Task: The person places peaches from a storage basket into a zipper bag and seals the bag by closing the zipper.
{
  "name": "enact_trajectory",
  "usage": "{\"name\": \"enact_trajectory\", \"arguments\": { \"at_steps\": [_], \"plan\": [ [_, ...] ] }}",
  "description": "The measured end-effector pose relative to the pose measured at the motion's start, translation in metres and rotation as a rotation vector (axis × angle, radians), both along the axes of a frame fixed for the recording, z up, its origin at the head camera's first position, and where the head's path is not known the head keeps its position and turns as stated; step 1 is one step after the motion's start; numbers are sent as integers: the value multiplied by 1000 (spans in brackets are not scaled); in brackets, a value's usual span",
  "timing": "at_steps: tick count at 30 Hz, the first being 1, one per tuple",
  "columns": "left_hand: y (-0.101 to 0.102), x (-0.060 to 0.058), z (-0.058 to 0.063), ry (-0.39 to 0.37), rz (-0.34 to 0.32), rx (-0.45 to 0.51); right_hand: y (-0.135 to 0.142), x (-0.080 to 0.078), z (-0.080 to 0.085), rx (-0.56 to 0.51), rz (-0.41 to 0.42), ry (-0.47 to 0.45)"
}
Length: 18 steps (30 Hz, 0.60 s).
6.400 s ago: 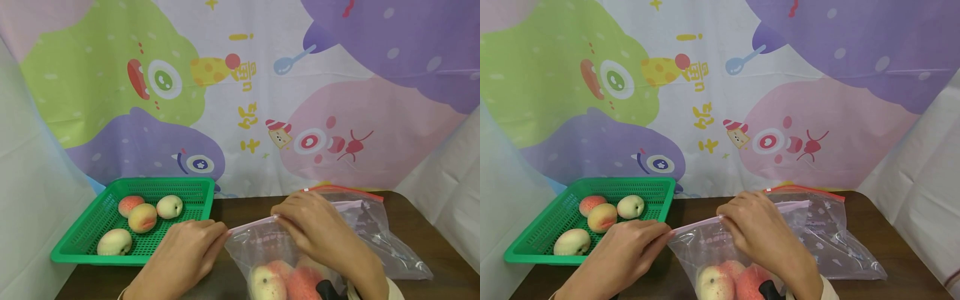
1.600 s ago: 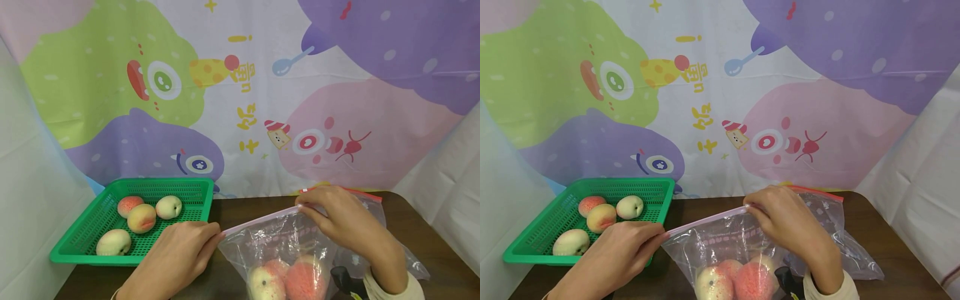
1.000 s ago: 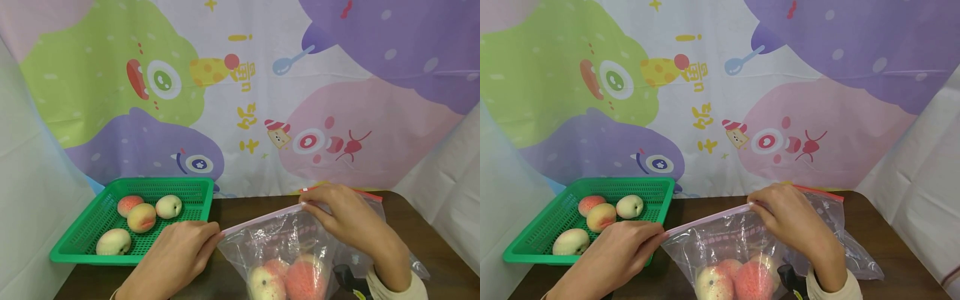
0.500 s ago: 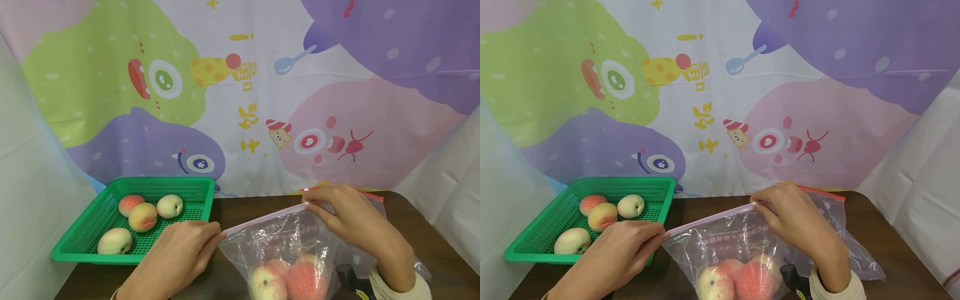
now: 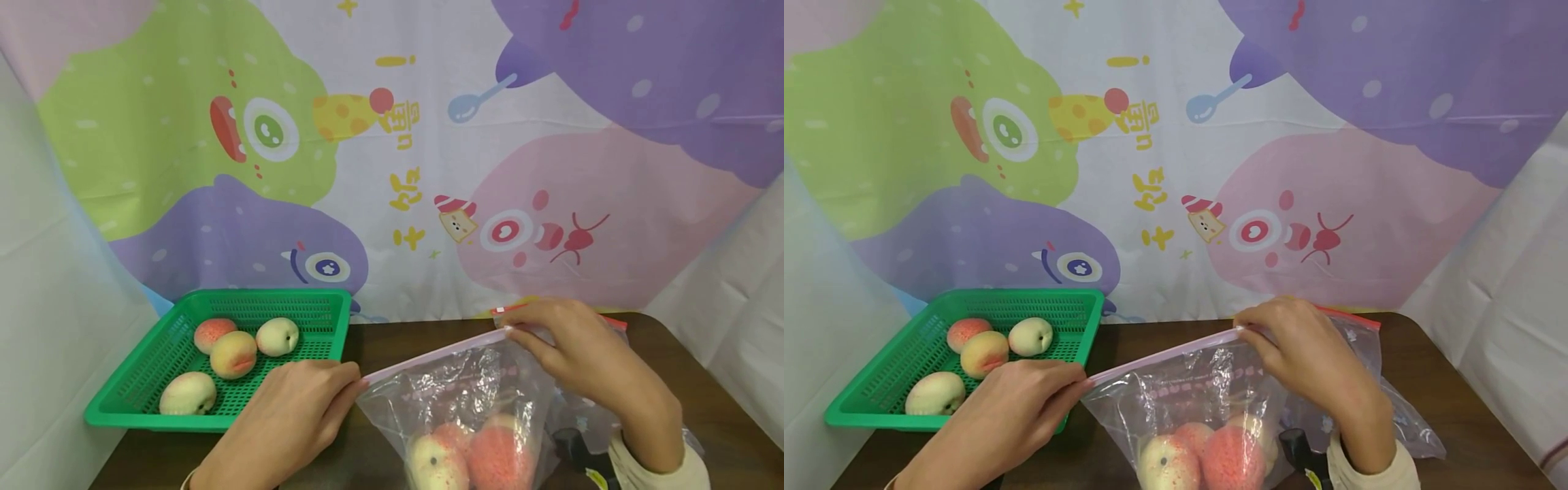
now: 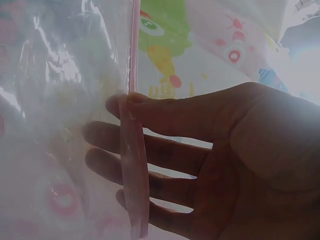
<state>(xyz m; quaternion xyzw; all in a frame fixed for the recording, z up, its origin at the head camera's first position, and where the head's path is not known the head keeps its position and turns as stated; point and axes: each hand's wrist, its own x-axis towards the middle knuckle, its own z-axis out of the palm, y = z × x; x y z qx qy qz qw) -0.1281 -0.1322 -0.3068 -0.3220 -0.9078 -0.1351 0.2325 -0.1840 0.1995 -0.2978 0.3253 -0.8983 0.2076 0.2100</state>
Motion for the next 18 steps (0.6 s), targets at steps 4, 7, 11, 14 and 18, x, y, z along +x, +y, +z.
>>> {"name": "enact_trajectory", "arguments": {
  "at_steps": [4, 7, 11, 14, 18],
  "plan": [
    [0, 0, 0, -6, 4, 3, 2, -1, -1, -3, -1, 7],
    [0, 0, 0, -4, 7, 1, 3, -1, -2, -9, 4, 26],
    [0, 0, 0, 5, 10, -3, 5, -1, -2, -15, 2, 39],
    [0, 0, 0, 10, 10, -2, 6, 0, -2, -13, -6, 31],
    [0, 0, 0, 19, 7, 0, 7, 1, -1, -9, -19, 10]
  ]
}}
